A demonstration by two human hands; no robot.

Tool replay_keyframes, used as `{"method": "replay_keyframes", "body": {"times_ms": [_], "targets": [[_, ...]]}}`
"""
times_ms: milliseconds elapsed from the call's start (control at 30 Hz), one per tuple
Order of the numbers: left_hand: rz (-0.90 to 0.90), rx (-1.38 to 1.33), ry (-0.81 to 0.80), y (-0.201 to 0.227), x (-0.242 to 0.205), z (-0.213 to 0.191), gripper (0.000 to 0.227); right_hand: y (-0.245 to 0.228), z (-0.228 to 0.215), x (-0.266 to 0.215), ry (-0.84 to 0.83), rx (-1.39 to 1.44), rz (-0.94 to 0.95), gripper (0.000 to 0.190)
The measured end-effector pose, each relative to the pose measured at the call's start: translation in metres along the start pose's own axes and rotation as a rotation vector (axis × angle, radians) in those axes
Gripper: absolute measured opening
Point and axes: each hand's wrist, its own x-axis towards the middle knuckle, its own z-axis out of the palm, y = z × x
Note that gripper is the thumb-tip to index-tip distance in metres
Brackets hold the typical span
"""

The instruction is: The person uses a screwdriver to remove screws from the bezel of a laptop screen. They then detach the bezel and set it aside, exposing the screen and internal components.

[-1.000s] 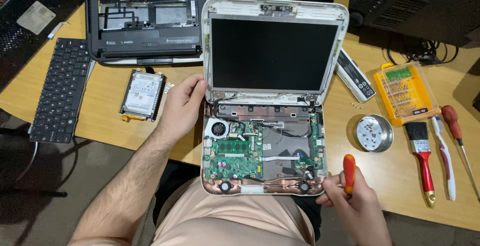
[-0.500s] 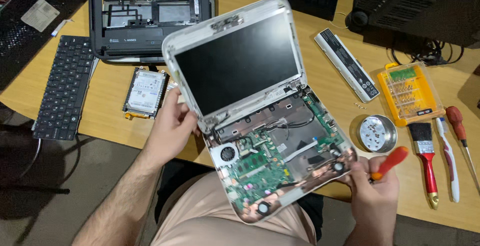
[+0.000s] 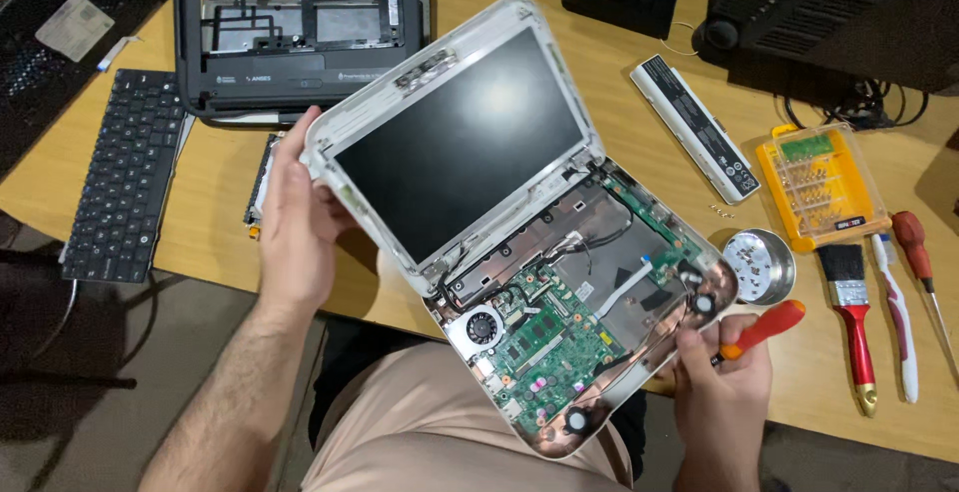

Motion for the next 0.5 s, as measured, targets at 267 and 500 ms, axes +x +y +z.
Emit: {"method": "replay_keyframes", "body": {"times_ms": [267,500], "targets": [[0.022,-0.138,0.107,-0.026,-0.012,-0.034,0.051,0.015,0.008,0.012,-0.114,0.162,-0.129,0.028],[-0.106,-0.204,0.043,-0.044,-0.062,-0.054,0.046,0.044,-0.030,-0.029,-0.283,-0.087,-0.228,0.022]]}}
